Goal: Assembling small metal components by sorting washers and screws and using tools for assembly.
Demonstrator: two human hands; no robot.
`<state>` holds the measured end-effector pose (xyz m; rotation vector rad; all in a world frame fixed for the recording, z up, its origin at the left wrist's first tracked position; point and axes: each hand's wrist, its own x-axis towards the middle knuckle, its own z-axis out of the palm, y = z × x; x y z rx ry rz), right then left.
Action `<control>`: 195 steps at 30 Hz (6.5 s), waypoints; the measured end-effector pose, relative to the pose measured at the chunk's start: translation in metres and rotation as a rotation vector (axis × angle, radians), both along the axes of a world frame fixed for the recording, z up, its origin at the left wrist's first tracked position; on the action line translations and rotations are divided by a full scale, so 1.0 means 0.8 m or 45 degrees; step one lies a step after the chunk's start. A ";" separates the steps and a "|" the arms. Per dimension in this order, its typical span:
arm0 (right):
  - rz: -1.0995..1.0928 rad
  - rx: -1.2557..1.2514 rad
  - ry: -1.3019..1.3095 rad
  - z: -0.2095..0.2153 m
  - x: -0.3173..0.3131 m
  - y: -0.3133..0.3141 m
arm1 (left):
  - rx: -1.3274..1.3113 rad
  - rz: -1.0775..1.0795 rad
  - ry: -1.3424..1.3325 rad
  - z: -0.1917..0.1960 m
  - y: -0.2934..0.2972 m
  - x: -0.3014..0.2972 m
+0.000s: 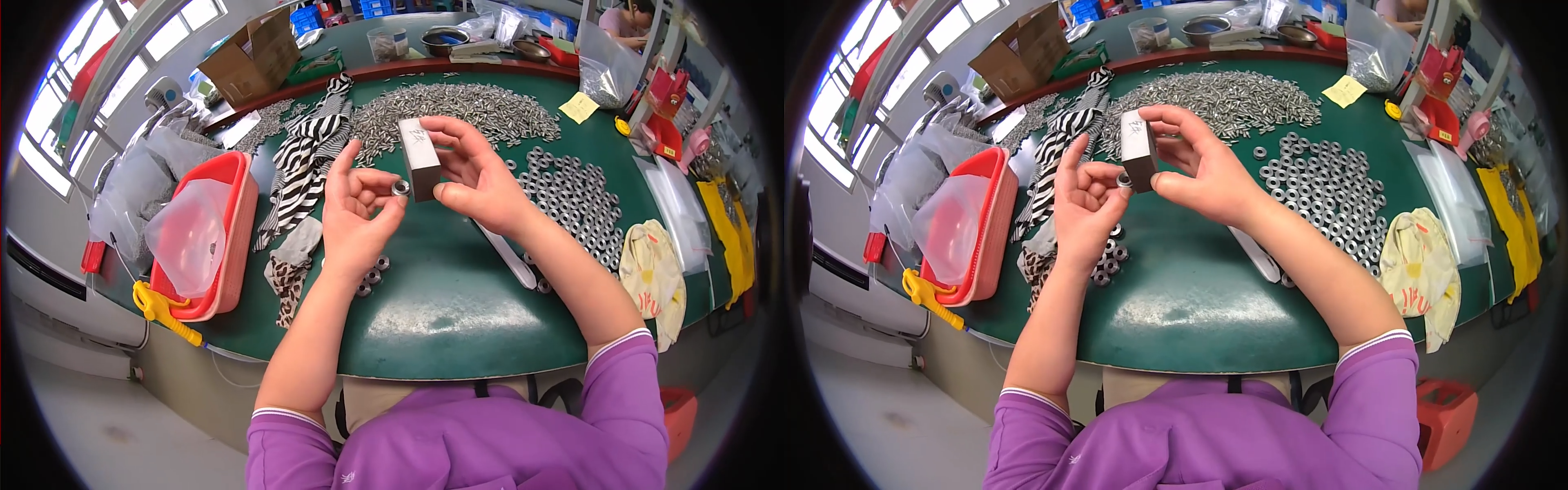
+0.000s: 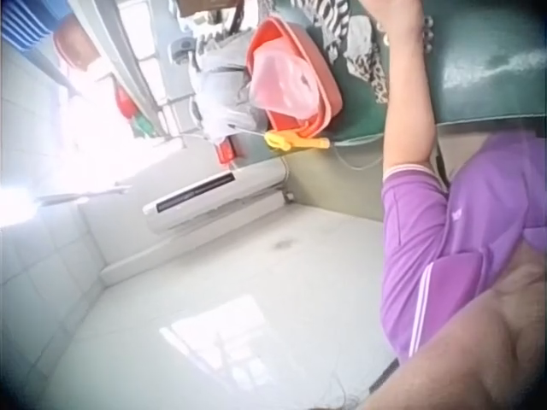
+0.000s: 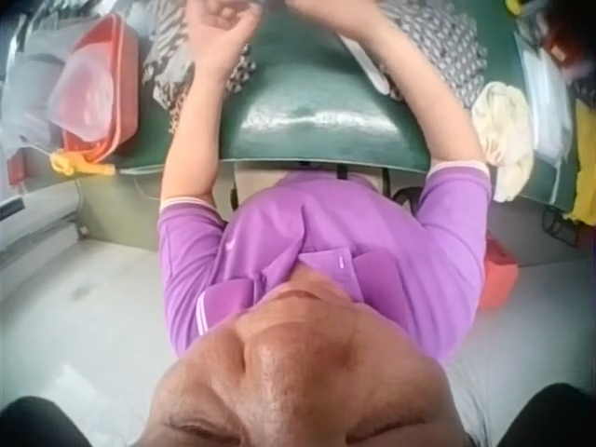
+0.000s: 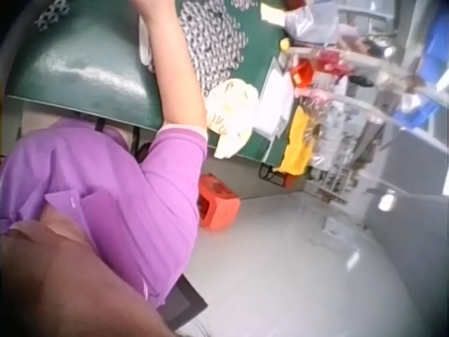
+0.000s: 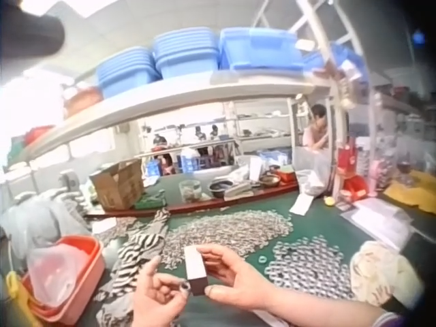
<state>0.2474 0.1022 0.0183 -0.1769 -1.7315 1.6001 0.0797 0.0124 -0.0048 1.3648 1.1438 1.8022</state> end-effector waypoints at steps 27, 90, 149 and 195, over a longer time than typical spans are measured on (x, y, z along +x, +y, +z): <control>-0.332 0.483 -0.138 0.003 -0.001 -0.007 | -0.062 -0.026 -0.003 0.004 -0.002 0.006; -0.821 1.094 -0.731 0.001 0.014 0.006 | -0.171 -0.985 -1.215 -0.019 0.005 -0.024; -0.733 0.936 -0.535 -0.028 0.080 -0.077 | -0.179 -0.493 -0.410 -0.025 0.000 0.004; -0.972 1.151 -0.686 -0.030 0.076 -0.083 | -0.465 -0.413 -0.486 -0.025 0.001 0.005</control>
